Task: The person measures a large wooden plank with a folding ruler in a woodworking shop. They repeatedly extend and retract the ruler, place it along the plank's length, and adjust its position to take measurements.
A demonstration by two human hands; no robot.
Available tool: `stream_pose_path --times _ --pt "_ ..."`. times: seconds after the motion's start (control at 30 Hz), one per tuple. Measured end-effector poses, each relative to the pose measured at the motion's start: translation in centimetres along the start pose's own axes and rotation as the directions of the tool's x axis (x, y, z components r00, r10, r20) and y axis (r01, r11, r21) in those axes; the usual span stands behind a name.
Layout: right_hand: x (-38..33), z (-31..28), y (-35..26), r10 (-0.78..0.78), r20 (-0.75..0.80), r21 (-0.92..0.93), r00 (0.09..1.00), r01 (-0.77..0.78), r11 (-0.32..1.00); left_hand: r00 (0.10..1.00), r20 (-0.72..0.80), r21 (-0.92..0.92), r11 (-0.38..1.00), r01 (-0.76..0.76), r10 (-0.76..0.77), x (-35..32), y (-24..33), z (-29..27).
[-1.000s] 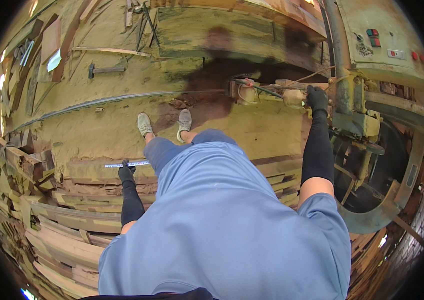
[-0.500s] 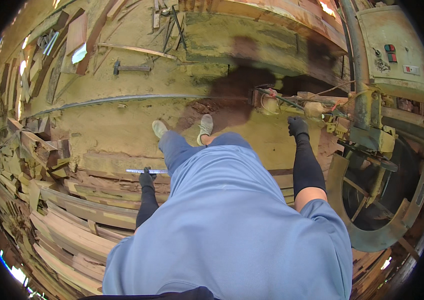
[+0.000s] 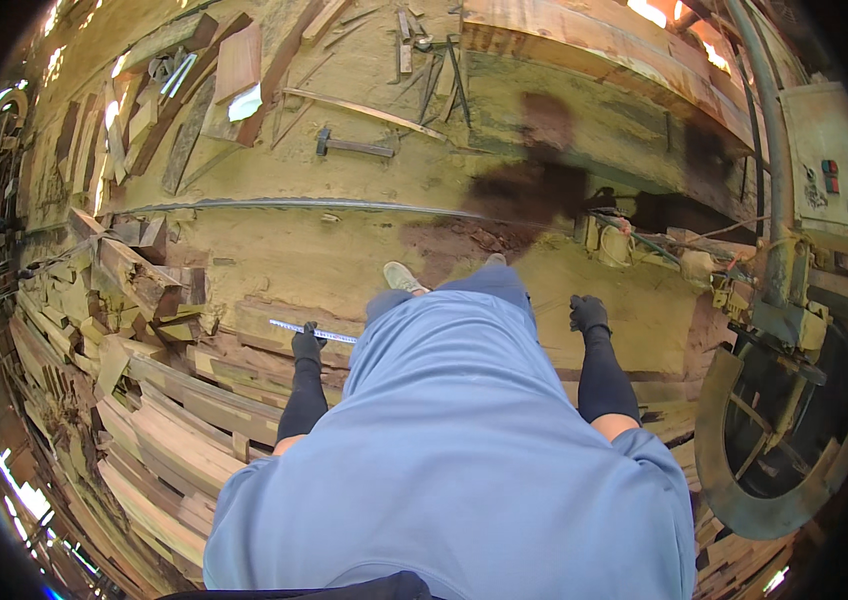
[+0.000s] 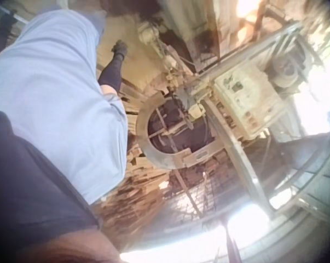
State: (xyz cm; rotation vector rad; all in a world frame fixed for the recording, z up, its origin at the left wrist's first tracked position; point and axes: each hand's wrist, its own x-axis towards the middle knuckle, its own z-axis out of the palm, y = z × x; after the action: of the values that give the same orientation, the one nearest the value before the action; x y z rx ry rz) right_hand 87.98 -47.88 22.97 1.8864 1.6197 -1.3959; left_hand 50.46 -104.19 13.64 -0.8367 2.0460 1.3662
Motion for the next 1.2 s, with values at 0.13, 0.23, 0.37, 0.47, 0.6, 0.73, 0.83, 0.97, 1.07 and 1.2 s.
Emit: stream_pose_path --times 0.13,0.23,0.37,0.47,0.6,0.73,0.83,0.97,1.07,1.2 --pt "-1.6 4.0 -2.8 -0.092 -0.070 0.005 0.993 0.092 0.996 0.998 0.067 0.055 0.998 -0.024 0.021 5.6 4.9 -1.9" --pt "-2.0 6.1 -4.8 -0.046 -0.083 0.114 0.995 0.056 0.992 0.991 0.094 0.132 0.985 -0.108 0.096 9.0 9.6 0.1" --pt "1.4 7.9 -2.3 -0.103 0.085 -0.115 0.991 0.112 0.987 0.935 0.240 0.199 0.930 -0.309 0.259 11.6 16.6 6.2" --pt "3.2 11.2 -4.8 -0.129 0.222 -0.276 0.967 0.189 0.942 0.912 0.287 0.282 0.884 -0.374 0.294 13.2 22.1 8.5" --pt "8.1 15.8 -13.4 0.039 0.180 -0.213 0.983 0.001 0.977 0.917 0.286 0.304 0.882 -0.360 0.276 16.8 28.9 8.5" --pt "15.9 17.9 -26.6 -0.228 0.313 -0.720 0.922 0.386 0.577 0.986 0.094 0.054 0.989 -0.141 0.135 19.8 33.1 6.5" --pt "19.8 18.1 -43.7 -0.401 -0.097 -0.255 0.911 0.367 0.895 1.000 0.026 0.280 0.960 -0.019 0.012 22.1 36.4 4.5" --pt "18.2 12.8 -62.4 -0.655 -0.200 -0.193 0.729 0.626 0.756 0.992 0.125 0.108 0.994 -0.014 0.000 25.5 40.9 7.0" --pt "17.3 8.3 -67.7 -0.535 -0.375 0.047 0.757 0.592 0.804 0.949 0.310 0.331 0.942 -0.055 -0.053 31.2 47.6 13.9" --pt "19.3 8.1 -62.2 -0.260 -0.537 0.113 0.802 0.374 0.921 0.817 0.548 0.628 0.734 -0.260 -0.179 39.9 60.7 25.6"
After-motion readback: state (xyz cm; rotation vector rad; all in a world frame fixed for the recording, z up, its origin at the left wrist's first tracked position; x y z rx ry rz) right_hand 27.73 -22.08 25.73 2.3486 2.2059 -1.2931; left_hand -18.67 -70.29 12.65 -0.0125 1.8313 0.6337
